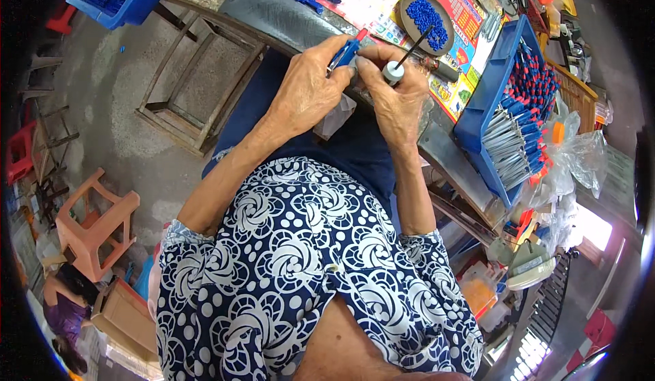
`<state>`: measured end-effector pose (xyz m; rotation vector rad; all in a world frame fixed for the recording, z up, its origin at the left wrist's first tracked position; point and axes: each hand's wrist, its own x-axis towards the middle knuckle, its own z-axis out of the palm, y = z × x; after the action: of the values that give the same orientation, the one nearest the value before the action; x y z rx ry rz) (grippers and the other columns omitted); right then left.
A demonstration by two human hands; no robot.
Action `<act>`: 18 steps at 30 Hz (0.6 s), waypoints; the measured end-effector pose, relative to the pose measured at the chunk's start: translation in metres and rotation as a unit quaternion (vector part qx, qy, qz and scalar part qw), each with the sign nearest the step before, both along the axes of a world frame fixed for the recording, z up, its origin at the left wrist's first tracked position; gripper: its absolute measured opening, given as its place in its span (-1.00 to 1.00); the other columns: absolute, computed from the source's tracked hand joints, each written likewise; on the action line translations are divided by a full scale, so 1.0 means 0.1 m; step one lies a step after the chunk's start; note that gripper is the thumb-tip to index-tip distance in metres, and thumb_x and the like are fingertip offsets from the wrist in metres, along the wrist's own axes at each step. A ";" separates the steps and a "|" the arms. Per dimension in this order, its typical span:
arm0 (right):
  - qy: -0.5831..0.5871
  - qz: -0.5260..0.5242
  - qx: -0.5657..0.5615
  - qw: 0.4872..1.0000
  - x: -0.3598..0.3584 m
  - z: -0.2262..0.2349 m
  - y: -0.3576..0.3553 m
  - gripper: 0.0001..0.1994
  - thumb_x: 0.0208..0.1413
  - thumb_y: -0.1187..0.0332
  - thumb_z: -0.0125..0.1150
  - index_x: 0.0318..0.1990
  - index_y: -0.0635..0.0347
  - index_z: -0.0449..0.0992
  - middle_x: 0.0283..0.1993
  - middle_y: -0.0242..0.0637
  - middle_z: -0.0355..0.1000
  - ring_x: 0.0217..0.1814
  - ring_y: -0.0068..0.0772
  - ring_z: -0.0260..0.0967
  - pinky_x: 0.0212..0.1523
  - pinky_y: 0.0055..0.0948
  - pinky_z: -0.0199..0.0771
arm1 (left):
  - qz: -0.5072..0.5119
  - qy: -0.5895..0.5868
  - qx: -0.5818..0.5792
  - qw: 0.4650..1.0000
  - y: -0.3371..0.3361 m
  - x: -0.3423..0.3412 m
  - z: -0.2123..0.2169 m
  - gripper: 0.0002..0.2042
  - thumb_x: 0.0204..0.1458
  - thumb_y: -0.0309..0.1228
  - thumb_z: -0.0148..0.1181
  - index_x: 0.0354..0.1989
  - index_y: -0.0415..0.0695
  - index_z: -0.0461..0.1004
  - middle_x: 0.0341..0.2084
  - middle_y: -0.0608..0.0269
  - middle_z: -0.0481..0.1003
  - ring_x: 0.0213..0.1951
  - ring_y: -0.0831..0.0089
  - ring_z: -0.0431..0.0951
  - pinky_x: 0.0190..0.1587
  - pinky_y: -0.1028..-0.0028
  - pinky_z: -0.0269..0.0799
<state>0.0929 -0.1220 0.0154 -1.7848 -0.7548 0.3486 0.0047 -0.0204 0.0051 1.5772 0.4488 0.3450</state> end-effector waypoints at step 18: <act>-0.144 -0.066 0.014 0.987 -0.04 -0.17 0.03 -0.95 -0.11 0.54 0.14 -0.46 0.29 0.41 -0.60 -0.39 0.35 -0.57 -0.67 0.26 -0.55 -0.61 0.27 | 0.008 -0.035 0.133 0.991 -0.12 0.06 -0.04 -0.66 -0.15 -0.65 -0.08 -0.12 -0.42 0.20 -0.46 -0.29 0.36 -0.35 -0.14 0.39 -0.35 0.18 0.29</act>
<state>0.0884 -0.1194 -0.0017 -1.8704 -0.8325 -0.0099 0.0109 -0.0328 0.0008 1.8146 0.3722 0.4856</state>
